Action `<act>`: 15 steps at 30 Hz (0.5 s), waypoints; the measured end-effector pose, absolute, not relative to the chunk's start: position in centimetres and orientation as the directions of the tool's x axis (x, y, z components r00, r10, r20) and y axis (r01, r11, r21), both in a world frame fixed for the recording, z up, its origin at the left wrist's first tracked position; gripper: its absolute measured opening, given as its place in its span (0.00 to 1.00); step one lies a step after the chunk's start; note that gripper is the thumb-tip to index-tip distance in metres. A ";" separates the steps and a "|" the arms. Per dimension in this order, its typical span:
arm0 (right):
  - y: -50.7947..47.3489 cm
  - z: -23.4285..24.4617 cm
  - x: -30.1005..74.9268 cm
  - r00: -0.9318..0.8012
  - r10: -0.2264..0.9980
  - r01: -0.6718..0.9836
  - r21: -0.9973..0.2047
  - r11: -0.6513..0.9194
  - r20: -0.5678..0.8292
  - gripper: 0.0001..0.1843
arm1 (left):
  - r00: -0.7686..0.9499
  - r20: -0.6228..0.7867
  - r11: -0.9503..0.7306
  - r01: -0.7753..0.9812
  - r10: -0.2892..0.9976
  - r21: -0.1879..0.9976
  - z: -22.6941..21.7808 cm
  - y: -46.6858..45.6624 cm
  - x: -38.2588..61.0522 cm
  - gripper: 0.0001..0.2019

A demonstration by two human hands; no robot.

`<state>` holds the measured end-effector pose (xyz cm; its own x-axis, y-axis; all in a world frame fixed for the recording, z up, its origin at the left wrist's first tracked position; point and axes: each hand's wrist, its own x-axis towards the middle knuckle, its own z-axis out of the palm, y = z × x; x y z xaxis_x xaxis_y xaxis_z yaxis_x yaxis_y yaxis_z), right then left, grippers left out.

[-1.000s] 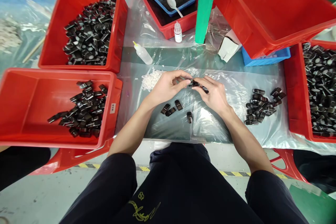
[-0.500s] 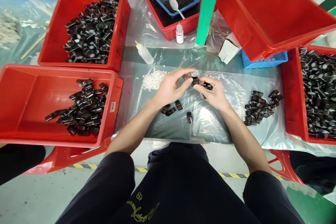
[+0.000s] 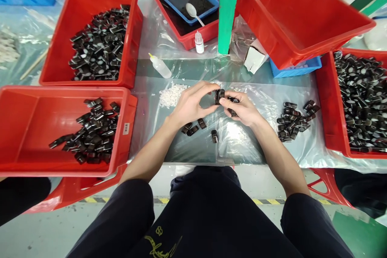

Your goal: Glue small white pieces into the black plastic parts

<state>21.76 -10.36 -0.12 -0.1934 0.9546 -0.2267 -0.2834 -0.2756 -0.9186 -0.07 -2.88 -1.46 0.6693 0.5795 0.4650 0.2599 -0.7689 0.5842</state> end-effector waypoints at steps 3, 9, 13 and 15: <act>-10.2 -0.1 21.8 -0.187 0.955 -0.263 -0.925 -0.276 -0.231 0.35 | 0.656 0.433 -0.735 0.287 0.619 0.615 -1.5 -3.0 0.1 0.19; -9.7 0.3 23.9 -0.022 0.990 -0.228 -0.963 -0.143 -0.142 0.36 | 0.620 0.356 -0.664 0.378 0.699 0.645 -2.3 -2.7 0.6 0.30; -8.8 -0.1 26.7 0.206 0.977 -0.157 -0.988 -0.011 -0.044 0.37 | 0.662 0.318 -0.689 0.423 0.678 0.588 -2.3 -2.1 2.0 0.16; -8.2 -0.6 27.7 0.287 0.958 -0.120 -0.993 0.013 -0.022 0.37 | 0.710 0.285 -0.724 0.444 0.644 0.528 -2.0 -1.6 3.3 0.12</act>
